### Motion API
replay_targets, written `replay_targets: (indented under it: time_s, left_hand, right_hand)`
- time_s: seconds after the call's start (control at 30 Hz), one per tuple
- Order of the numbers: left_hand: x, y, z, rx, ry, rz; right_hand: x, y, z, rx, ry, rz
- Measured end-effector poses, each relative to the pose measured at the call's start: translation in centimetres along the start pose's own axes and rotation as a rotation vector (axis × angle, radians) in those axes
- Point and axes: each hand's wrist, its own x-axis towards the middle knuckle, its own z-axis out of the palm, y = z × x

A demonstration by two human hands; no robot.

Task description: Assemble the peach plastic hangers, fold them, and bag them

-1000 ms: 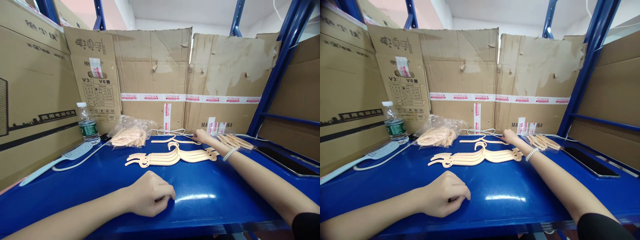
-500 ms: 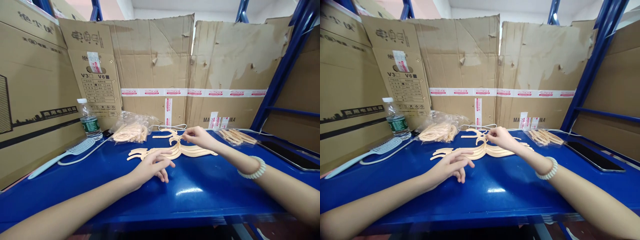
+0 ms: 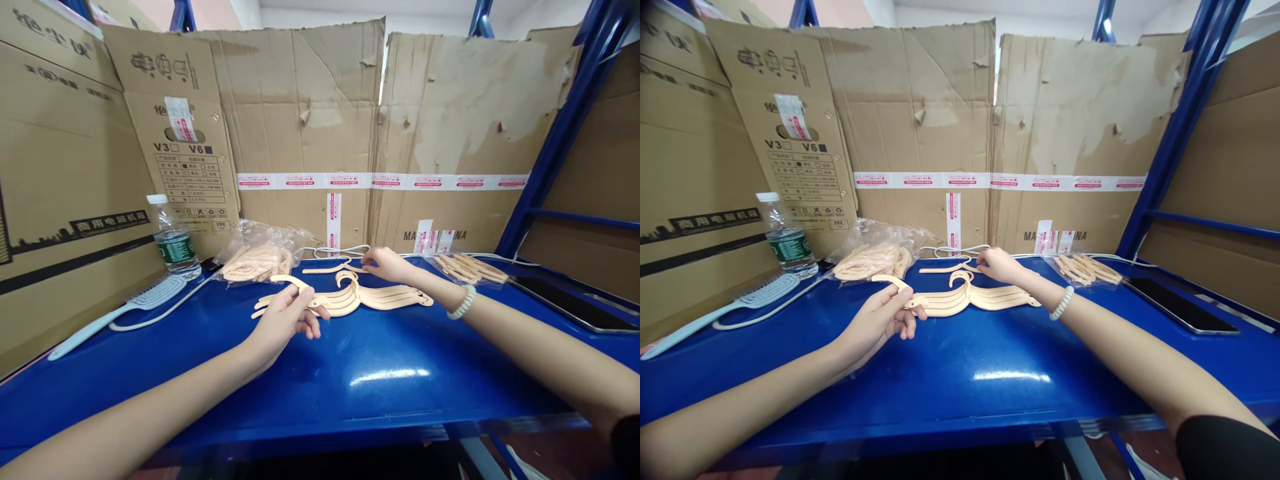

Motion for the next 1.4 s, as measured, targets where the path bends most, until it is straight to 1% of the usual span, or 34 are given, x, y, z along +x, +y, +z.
replay_targets:
  time_s: [0.07, 0.1, 0.2, 0.27, 0.33, 0.43, 0.57, 0.67, 0.73, 0.8, 0.87, 0.97, 1.03, 1.13, 1.23, 1.4]
  left_hand:
    - [0.2, 0.2, -0.3, -0.009, 0.055, 0.025]
    - [0.4, 0.2, -0.5, -0.012, 0.083, 0.036]
    - [0.8, 0.6, -1.1, -0.019, 0.145, 0.058]
    - [1.0, 1.0, -1.5, -0.028, 0.169, 0.075]
    - [1.1, 1.6, -1.8, -0.038, 0.193, 0.107]
    - [1.0, 2.7, -2.3, -0.039, 0.229, 0.150]
    - [1.2, 3.7, -3.1, -0.044, 0.234, 0.162]
    - [1.4, 3.5, -4.0, -0.059, 0.212, 0.134]
    - [1.4, 2.8, -4.4, -0.069, 0.198, 0.091]
    - [1.2, 2.1, -4.5, -0.098, 0.176, 0.037]
    - [0.9, 1.5, -4.3, -0.139, 0.131, -0.006]
    - [0.3, 1.4, -3.8, -0.172, 0.043, -0.010]
    - [0.1, 1.6, -3.7, -0.151, -0.018, 0.010]
    - [0.0, 2.0, -4.0, -0.134, -0.091, 0.024]
    - [0.1, 2.2, -4.4, -0.202, -0.150, 0.015]
    - [0.1, 2.2, -4.7, -0.246, -0.195, -0.049]
  right_hand:
    - [1.0, 2.2, 0.9, -0.023, -0.043, 0.010]
    - [1.3, 2.8, 1.4, -0.032, -0.056, 0.011]
    - [1.5, 3.2, 2.1, -0.054, -0.065, 0.012]
    - [1.5, 2.9, 2.1, -0.058, -0.050, 0.010]
    - [1.5, 2.7, 1.5, -0.058, -0.021, 0.001]
    - [1.0, 2.5, -0.1, -0.059, 0.046, -0.022]
    - [-1.7, 2.0, -2.9, -0.045, 0.148, -0.060]
    - [-4.6, 1.4, -4.4, 0.015, 0.250, -0.126]
    - [-6.3, 0.9, -4.8, 0.071, 0.297, -0.129]
    - [-7.7, 0.5, -4.6, 0.161, 0.327, -0.122]
    - [-8.6, 0.0, -3.8, 0.251, 0.373, -0.141]
    - [-9.4, -0.8, -2.4, 0.287, 0.436, -0.203]
    - [-9.7, -1.3, -1.9, 0.260, 0.445, -0.242]
    - [-10.0, -1.7, -1.8, 0.223, 0.448, -0.292]
    - [-10.2, -1.9, -2.0, 0.206, 0.460, -0.324]
    - [-10.4, -2.1, -1.8, 0.186, 0.462, -0.361]
